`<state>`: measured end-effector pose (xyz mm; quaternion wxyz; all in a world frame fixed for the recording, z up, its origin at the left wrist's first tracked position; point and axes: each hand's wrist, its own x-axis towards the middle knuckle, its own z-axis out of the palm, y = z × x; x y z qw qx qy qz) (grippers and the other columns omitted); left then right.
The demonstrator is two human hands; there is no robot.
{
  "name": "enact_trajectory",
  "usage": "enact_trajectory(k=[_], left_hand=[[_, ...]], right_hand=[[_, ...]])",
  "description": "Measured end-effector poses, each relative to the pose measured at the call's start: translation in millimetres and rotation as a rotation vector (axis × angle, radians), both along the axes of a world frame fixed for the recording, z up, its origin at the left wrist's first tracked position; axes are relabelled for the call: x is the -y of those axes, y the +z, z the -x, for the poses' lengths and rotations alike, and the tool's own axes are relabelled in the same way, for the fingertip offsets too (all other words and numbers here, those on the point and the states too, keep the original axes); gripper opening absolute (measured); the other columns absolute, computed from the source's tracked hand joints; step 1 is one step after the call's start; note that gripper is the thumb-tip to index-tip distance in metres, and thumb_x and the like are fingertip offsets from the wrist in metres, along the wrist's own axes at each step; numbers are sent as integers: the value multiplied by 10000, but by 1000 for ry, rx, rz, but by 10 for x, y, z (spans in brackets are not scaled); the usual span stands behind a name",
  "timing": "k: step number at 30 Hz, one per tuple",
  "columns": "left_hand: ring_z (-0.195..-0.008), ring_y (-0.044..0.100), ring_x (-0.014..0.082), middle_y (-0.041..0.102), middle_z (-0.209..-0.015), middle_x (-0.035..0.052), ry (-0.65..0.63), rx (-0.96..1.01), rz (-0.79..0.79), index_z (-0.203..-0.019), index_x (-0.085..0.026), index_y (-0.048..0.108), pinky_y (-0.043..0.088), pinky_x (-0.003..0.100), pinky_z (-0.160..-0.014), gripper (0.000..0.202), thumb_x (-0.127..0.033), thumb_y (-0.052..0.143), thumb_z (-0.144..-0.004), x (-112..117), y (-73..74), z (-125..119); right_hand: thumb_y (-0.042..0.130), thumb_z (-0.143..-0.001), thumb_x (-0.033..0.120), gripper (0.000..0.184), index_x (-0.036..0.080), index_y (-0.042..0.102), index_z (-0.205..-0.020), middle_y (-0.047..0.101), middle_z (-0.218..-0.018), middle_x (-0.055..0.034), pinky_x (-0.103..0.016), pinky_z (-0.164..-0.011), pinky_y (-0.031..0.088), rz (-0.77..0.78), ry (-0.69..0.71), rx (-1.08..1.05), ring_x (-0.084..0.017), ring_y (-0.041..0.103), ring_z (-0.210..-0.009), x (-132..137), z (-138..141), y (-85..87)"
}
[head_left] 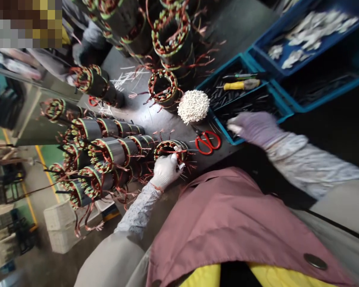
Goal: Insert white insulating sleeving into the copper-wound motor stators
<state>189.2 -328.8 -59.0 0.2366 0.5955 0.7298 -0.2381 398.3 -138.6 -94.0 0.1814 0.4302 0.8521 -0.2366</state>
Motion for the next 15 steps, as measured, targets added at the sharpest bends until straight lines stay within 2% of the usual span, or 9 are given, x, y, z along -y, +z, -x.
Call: enact_trajectory(k=[3,7,9,12,15], left_hand=[[-1005,677,284,710,-1101,129,4,-7,-5,-1267,-181,562,498,367,-842,452,-457,511,-912,-2,-16,-15],[-991,678,292,718,-1053,125,6,-15,-29,-1248,-168,569,497,371,-825,452,-464,504,-912,33,-45,-14],[-993,677,282,717,-1061,117,-4,12,-46,-1241,-167,570,493,369,-837,438,-460,479,-929,60,-54,-3],[-1001,675,265,716,-1090,105,-28,49,-70,-1253,-165,560,485,362,-864,430,-447,454,-946,85,-58,17],[-1001,675,263,712,-1114,106,-36,56,-81,-1275,-158,545,487,366,-862,448,-450,455,-948,81,-59,25]], right_hand=[[555,-952,326,335,113,738,-1134,635,-1230,-261,-442,-815,441,42,-35,302,-356,624,-1115,-319,-224,-181],[596,-933,292,318,74,726,-1126,618,-1230,-289,-485,-822,418,39,-47,312,-380,589,-1165,-350,-177,-375],[556,-955,278,320,86,710,-1158,619,-1227,-290,-503,-818,409,36,-87,300,-385,586,-1172,-302,-138,-397],[534,-964,277,351,46,678,-1186,605,-1222,-320,-518,-807,391,20,-140,304,-402,577,-1182,-290,-99,-381],[548,-951,241,316,19,688,-1128,623,-1189,-316,-505,-792,368,31,-136,305,-393,578,-1177,-364,-117,-351]])
